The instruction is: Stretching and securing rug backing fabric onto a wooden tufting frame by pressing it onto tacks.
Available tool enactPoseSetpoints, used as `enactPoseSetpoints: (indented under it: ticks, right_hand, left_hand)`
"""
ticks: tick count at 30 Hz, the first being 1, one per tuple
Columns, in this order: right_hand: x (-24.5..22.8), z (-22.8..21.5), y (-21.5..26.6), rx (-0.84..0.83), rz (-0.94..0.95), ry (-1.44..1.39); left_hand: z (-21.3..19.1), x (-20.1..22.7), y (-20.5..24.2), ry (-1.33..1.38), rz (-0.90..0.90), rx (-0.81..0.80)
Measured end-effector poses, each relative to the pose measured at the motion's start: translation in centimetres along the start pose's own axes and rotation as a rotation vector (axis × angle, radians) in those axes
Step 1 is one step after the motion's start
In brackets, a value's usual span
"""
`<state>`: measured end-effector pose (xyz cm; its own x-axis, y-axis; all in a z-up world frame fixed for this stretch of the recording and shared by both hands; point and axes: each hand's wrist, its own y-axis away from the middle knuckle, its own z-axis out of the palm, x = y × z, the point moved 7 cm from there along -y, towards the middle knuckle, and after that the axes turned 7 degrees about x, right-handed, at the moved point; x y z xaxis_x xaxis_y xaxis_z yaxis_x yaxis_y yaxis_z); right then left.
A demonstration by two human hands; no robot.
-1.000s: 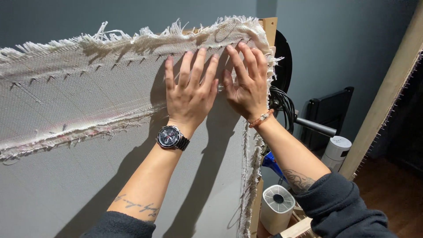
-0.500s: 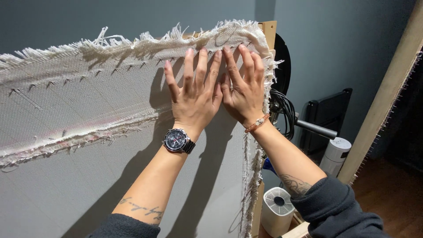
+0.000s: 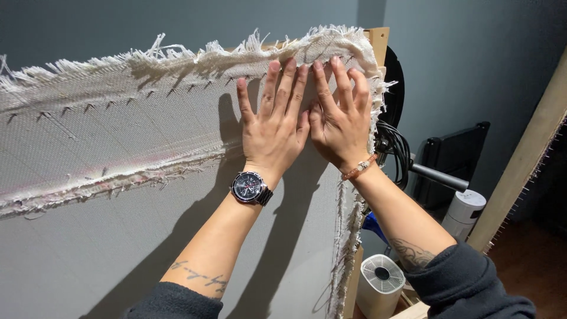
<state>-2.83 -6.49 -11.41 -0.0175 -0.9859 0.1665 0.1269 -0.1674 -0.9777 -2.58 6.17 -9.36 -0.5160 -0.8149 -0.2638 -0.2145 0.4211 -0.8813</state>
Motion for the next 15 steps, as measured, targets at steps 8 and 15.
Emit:
enactPoseSetpoints:
  ticks: [8, 15]
  right_hand:
    - [-0.6, -1.3, -0.3, -0.025, 0.054, -0.189]
    - [-4.0, -3.1, -1.0, 0.024, -0.008, -0.325]
  left_hand:
    - [-0.4, 0.0, 0.1, 0.009, 0.044, 0.089]
    - [-1.5, -2.7, 2.5, -0.026, 0.01, -0.037]
